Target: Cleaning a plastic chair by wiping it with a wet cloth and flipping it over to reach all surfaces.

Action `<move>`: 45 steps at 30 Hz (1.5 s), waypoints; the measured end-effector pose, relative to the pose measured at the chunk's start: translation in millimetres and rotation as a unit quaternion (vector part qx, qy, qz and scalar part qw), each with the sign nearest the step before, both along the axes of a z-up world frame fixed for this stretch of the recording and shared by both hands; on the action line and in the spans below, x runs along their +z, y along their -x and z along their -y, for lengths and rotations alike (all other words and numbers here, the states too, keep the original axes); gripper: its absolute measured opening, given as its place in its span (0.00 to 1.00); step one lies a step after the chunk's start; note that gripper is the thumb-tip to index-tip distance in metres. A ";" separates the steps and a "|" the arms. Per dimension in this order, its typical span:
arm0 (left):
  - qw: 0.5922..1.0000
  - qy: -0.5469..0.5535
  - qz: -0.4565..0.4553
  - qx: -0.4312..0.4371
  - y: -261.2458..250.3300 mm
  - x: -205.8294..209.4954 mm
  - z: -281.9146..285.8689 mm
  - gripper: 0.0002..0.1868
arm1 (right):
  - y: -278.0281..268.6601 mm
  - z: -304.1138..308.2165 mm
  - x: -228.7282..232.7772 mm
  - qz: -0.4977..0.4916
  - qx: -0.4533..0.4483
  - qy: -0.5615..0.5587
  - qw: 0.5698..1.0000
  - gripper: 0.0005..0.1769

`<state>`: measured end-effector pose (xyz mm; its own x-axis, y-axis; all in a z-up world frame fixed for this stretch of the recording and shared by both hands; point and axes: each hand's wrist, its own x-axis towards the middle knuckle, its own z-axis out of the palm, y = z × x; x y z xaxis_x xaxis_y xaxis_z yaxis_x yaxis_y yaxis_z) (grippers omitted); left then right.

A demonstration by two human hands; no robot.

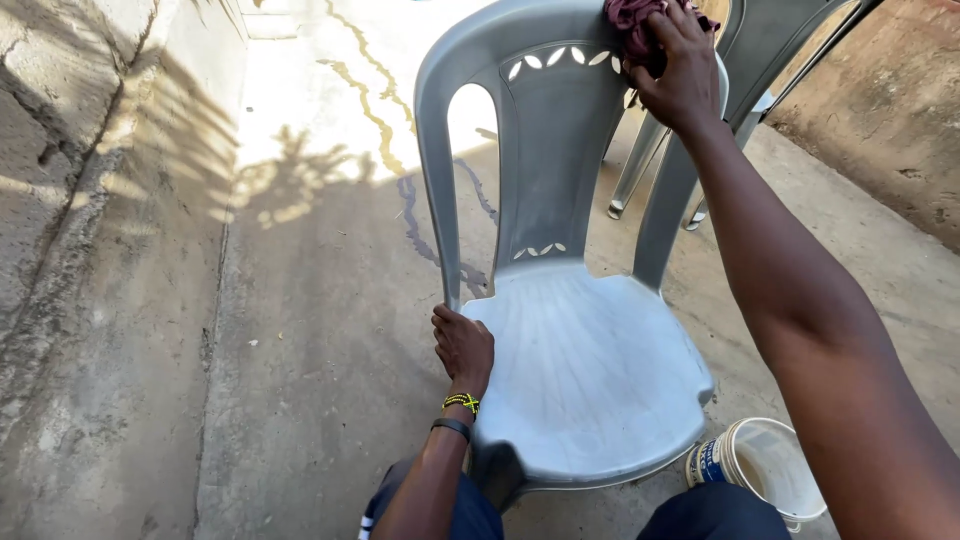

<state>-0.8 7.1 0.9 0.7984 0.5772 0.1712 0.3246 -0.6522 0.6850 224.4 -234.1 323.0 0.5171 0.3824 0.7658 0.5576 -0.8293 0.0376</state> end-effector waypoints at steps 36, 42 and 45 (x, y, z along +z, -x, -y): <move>0.998 0.055 -0.013 -0.008 7.1 21.6 -4.9 0.23 | -123.7 21.8 -82.1 0.178 0.164 0.082 0.967 0.21; 0.999 0.051 -0.004 -0.011 1.6 9.6 -6.8 0.26 | -22.2 -5.8 -140.2 0.104 0.147 0.050 0.982 0.21; 0.999 0.037 0.039 0.001 2.9 10.1 -4.2 0.18 | 14.1 -8.3 -216.5 -0.101 0.176 -0.004 0.979 0.30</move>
<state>-3.7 11.2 11.0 0.7838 0.5916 0.1890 0.2693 -0.5980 0.7549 210.3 -225.8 106.5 0.4957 0.5585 0.6651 0.8042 -0.5843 -0.1087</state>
